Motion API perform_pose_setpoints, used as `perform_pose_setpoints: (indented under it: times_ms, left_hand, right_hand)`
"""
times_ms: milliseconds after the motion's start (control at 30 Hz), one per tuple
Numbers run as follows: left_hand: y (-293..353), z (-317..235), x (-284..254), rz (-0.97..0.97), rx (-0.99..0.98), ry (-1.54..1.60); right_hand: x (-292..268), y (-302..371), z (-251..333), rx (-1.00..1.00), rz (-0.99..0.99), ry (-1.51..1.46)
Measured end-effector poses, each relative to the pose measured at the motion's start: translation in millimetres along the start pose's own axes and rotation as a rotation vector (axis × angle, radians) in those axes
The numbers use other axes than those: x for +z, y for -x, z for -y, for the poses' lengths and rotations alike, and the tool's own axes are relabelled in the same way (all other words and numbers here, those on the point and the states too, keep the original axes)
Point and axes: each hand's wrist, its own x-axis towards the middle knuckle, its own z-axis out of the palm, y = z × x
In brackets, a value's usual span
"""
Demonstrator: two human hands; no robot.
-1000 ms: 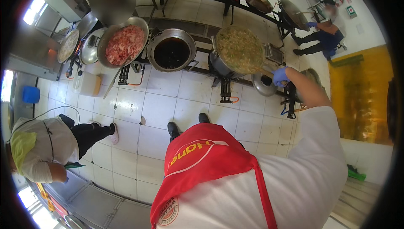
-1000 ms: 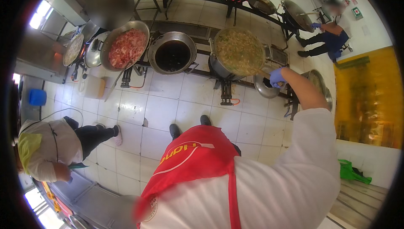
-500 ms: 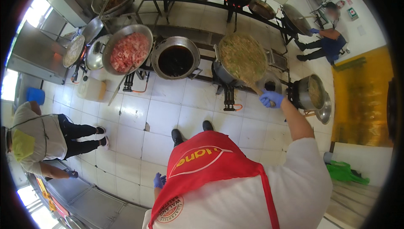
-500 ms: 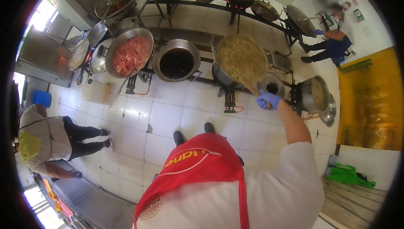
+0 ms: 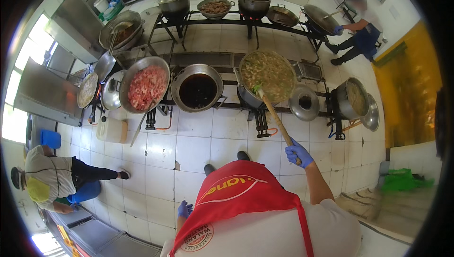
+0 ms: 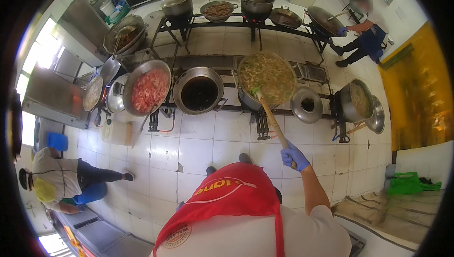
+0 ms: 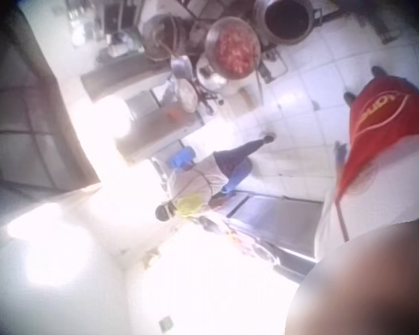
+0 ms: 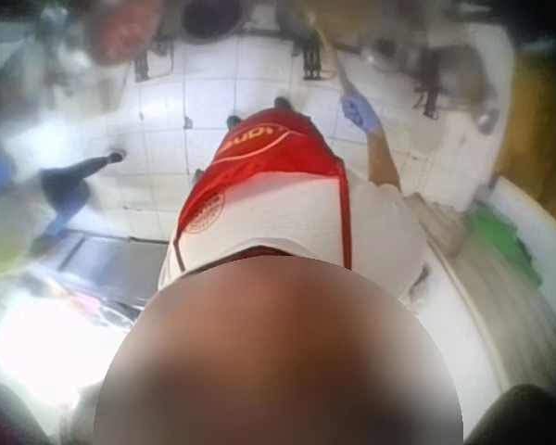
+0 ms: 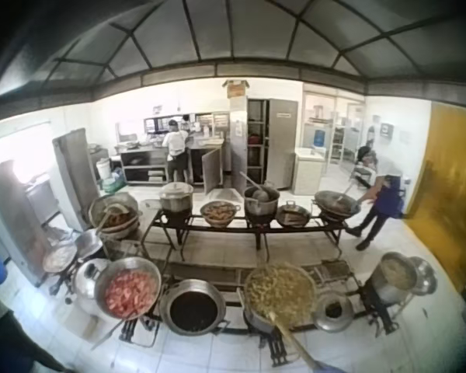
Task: The person stirs a large pot of simmering food with a wooden spoon, then washes the spoon and moves to a prep counter. They peel and chop a yellow squash into cubes on a red cutting board while another worker peels squash nearby.
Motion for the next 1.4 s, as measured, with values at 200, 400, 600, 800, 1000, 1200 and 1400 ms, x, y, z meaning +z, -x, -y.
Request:
perform_pose_setpoints:
  times_ms: [200,400,600,800,1000,1200,1400]
  left_hand:
    - [10.0,-41.2,20.5,-0.046,0.063,-0.004]
    - [13.6,-39.8,15.0,-0.101,0.113,-0.019]
    - [23.0,-14.8,9.1,-0.121,0.091,0.028]
    - [21.9,8.2,7.2,-0.125,0.053,0.011]
    - [19.3,14.6,5.5,-0.129,0.083,0.049]
    - [17.1,11.6,3.5,-0.147,0.144,0.088]
    - [21.6,25.3,4.3,-0.148,0.103,0.103]
  right_hand:
    - [27.1,35.8,-3.8,-0.051,-0.076,0.090]
    - [30.7,55.7,-1.1,-0.080,-0.190,0.222]
    - [27.9,63.2,5.8,-0.145,-0.344,0.533]
    - [7.6,58.1,7.6,-0.287,-0.583,1.020]
    - [-19.5,46.4,37.2,-0.388,-0.771,1.546]
    - [-32.0,53.1,87.3,-0.282,-0.923,1.805]
    - [-56.0,47.6,140.6,-0.282,-0.940,1.987]
